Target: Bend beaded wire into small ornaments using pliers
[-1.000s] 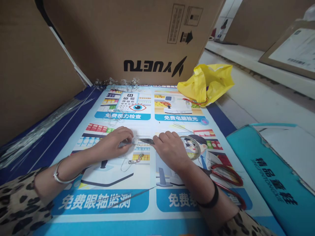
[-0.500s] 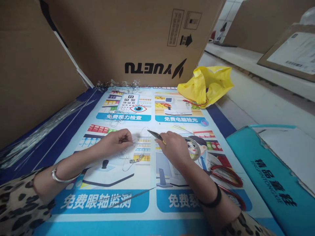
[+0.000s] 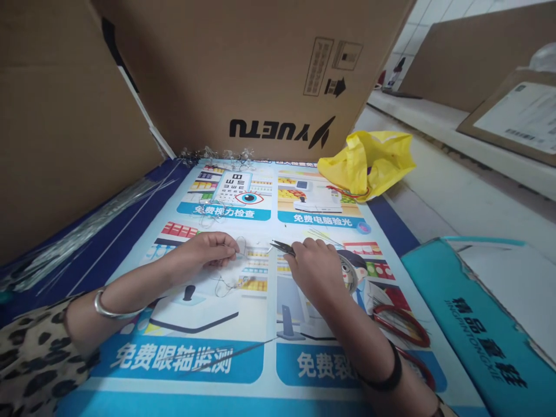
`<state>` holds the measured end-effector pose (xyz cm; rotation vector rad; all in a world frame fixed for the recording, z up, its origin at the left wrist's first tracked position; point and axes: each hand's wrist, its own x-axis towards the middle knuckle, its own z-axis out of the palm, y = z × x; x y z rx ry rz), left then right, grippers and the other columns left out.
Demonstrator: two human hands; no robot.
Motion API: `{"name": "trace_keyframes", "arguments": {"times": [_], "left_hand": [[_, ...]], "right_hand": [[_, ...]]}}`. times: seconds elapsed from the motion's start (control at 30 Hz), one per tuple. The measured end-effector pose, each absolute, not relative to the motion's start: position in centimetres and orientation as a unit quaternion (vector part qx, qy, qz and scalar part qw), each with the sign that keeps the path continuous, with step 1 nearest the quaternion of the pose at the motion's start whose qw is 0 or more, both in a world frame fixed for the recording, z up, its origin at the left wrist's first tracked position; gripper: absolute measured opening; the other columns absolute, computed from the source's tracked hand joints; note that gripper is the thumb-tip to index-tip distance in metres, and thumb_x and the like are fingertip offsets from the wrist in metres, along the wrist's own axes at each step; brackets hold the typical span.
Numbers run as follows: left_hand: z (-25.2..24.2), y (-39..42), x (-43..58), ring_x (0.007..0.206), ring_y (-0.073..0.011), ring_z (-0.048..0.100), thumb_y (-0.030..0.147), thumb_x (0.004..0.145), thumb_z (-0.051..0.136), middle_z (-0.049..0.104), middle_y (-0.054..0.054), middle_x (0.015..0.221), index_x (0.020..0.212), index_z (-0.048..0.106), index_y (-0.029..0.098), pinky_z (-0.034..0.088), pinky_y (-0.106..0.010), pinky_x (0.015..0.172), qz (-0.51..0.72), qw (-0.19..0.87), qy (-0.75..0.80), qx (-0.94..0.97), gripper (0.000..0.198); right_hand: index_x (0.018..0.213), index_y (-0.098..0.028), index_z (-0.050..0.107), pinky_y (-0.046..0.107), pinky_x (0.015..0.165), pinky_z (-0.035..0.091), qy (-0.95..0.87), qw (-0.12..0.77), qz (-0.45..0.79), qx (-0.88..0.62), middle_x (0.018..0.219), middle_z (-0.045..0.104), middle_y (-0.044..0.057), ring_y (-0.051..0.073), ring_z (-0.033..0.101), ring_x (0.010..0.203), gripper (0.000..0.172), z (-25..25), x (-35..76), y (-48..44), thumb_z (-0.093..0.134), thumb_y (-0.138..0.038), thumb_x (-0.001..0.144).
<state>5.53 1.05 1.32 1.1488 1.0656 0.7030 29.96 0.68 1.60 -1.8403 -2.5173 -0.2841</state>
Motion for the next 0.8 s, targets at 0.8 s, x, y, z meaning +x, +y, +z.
{"name": "trace_keyframes", "arguments": {"times": [0.8], "left_hand": [[1.2,0.3,5.8,0.052,-0.0065,0.046,0.025,0.074,0.059,0.054,0.003,0.06,0.074,0.051,0.016,0.033,-0.021,0.052,0.338,0.727,0.381,0.462,0.012]], "right_hand": [[0.089,-0.02,0.061,0.028,0.073,0.041,-0.831,0.226,0.125,-0.492,0.083,0.063,0.004,0.017,0.056,0.08,0.018,0.1,28.7,-0.4,0.052,-0.034,0.081]]}}
